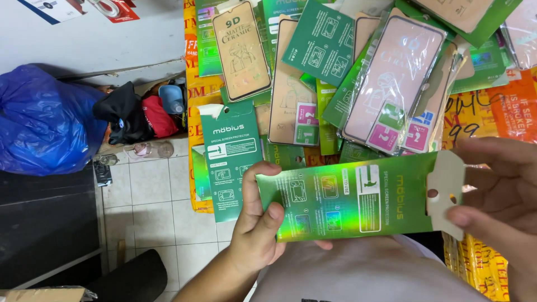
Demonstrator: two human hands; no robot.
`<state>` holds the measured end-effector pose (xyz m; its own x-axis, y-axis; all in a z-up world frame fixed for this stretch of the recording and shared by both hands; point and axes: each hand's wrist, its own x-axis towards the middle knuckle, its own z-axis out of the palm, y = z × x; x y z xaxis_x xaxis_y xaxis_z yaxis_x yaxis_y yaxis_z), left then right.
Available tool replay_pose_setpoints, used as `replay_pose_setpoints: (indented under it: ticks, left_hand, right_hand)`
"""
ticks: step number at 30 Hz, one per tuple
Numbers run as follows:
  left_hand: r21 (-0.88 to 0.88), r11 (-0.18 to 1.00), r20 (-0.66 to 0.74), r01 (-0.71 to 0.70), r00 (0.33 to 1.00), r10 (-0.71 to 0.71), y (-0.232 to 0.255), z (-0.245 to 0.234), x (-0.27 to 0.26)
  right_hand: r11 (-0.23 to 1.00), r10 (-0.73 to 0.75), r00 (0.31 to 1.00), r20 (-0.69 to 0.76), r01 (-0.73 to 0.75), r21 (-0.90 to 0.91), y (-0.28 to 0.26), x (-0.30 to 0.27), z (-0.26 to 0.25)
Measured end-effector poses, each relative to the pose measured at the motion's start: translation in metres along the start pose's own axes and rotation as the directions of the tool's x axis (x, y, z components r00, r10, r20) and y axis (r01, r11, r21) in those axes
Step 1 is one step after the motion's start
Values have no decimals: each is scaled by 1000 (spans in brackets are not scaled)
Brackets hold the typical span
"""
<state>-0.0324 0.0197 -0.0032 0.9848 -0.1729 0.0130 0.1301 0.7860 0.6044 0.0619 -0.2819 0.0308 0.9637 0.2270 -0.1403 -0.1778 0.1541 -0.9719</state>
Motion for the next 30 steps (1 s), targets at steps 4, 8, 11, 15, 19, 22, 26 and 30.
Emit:
replay_pose_setpoints:
  ticks: [4,8,11,15,19,22,26,30]
  left_hand:
    - [44,999,27,21,999,-22,1,2,-1]
    - [56,998,62,37,997,-41,4,1,-3]
    - [55,997,94,60,993,-65,5,-1,-3]
    - [31,997,108,71,991,-74,8,-1,-6]
    - [29,998,117,61,991,-64,14,2,-8]
    - [44,998,101,47,994,-51,15,3,-12]
    - [64,998,110,23,993,-30,13,-1,-12]
    - [52,999,110,1,994,-6,11,-3,-15]
  right_hand:
    - [945,-88,992,89,112,-308,8,-4,-1]
    - [932,-56,998,34,64,-357,-3,-8,18]
    - [931,-52,999,1,49,-361,-7,-12,24]
    - [946,-81,997,-6,75,-315,-4,-17,22]
    - [971,-93,995,40,100,-218,-3,-13,22]
    - [978,-102,991,81,115,-175,-2,-6,25]
    - [987,9,998,70,3,-160,8,6,16]
    - [995,62,977,205,-46,-84,15,9,10]
